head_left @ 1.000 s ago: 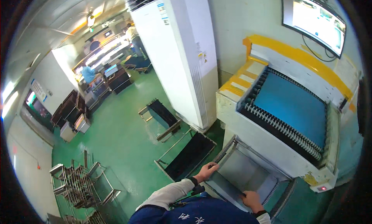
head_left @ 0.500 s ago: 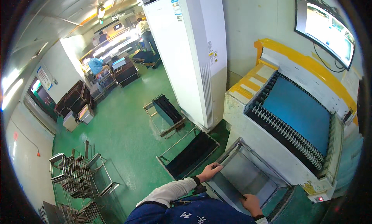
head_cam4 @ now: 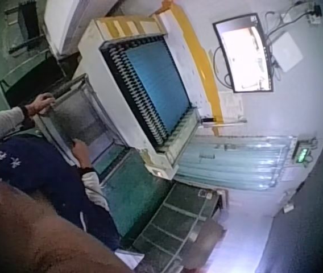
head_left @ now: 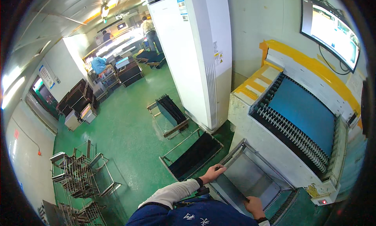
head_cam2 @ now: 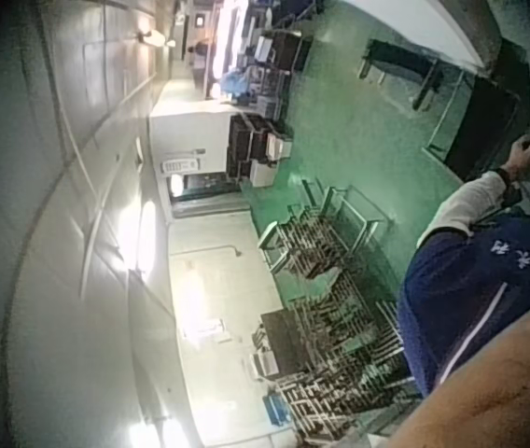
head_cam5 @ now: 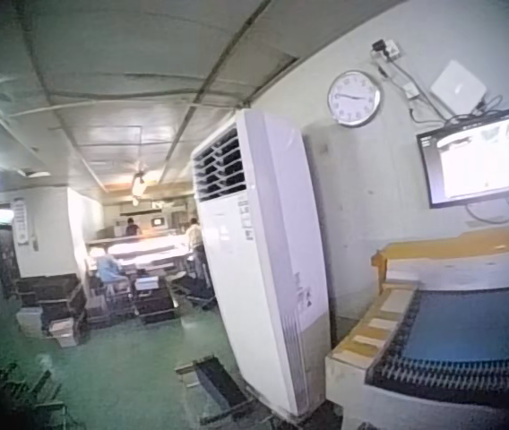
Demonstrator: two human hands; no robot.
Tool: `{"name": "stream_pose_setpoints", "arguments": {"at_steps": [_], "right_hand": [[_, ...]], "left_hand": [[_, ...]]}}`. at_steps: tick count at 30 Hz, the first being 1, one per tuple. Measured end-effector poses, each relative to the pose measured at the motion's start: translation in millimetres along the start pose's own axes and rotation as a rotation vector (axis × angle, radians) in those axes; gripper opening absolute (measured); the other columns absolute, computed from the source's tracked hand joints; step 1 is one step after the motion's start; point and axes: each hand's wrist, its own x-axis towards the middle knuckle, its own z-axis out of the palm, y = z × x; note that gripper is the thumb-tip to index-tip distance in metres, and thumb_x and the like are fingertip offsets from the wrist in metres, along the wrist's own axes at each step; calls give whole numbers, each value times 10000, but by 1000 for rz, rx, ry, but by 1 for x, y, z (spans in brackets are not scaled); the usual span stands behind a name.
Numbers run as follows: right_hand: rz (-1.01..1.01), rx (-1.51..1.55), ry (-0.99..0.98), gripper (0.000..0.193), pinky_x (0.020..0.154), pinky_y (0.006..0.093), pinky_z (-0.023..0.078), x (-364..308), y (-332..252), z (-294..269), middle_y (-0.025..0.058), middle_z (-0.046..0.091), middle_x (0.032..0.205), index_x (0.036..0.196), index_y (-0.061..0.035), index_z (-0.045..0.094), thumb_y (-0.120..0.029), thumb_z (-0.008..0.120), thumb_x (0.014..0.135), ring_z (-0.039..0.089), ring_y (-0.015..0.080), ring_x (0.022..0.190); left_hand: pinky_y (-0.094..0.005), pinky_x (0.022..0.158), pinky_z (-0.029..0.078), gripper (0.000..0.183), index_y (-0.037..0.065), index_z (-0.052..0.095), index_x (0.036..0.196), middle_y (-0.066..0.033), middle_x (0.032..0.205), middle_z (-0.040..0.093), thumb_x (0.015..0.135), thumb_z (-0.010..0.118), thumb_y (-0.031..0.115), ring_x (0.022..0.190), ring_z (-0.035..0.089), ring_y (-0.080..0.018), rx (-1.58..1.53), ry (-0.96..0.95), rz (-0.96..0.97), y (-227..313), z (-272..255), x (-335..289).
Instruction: Feeding blue plates into a processing machine using metal frames.
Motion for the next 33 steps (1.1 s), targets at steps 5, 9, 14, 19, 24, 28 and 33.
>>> {"name": "stream_pose_setpoints", "arguments": {"at_steps": [5, 9, 14, 19, 24, 28, 33], "right_hand": [[11, -12, 6, 311, 766, 477, 508, -1, -3, 1, 189, 698, 877, 945, -79, 735, -351, 665, 812, 658, 406, 864], [1, -14, 2, 318, 772, 481, 509, -1, -3, 1, 193, 698, 887, 943, -75, 734, -358, 663, 816, 658, 408, 871], [-6, -4, 20, 324, 773, 486, 510, -2, -5, 1, 195, 696, 879, 925, -70, 734, -370, 674, 818, 657, 411, 866], [-40, -5, 41, 314, 757, 486, 508, -3, -2, 3, 198, 691, 864, 903, -65, 733, -362, 688, 809, 652, 417, 855], [-67, -2, 70, 308, 743, 485, 504, 0, 9, 12, 200, 685, 847, 892, -66, 736, -355, 693, 798, 649, 418, 837], [-75, -1, 80, 310, 744, 482, 505, 0, 6, 10, 193, 690, 850, 901, -70, 738, -360, 694, 800, 652, 413, 838], [13, -10, -2, 311, 752, 475, 506, -1, -2, 2, 182, 699, 862, 919, -73, 739, -360, 694, 808, 661, 398, 847]], "left_hand": [[-315, 900, 465, 498, 8, 663, 1120, -107, 1057, 680, 893, 646, 452, 999, 608, -181, 0, 4, 7, -1, -1, -2], [-316, 900, 466, 474, 15, 667, 1114, -101, 1052, 684, 896, 649, 435, 994, 611, -181, 14, -1, 19, -4, -1, 0], [-317, 899, 467, 449, 17, 668, 1107, -101, 1042, 685, 901, 650, 415, 990, 612, -178, -2, 8, 58, -9, -1, 1], [-317, 900, 468, 448, 16, 667, 1108, -104, 1043, 686, 903, 643, 414, 993, 614, -180, -9, 3, 27, -2, -1, -2], [-318, 902, 468, 454, 13, 664, 1106, -109, 1052, 685, 902, 636, 417, 998, 614, -188, 0, 5, 43, -1, -1, -2], [-319, 901, 467, 462, 13, 667, 1102, -111, 1052, 685, 897, 639, 426, 1001, 614, -192, 2, 6, 46, -3, -1, -2], [-318, 902, 467, 477, 14, 667, 1099, -113, 1052, 684, 894, 642, 444, 1003, 614, -193, 1, 0, 31, -3, -2, -1]]}}
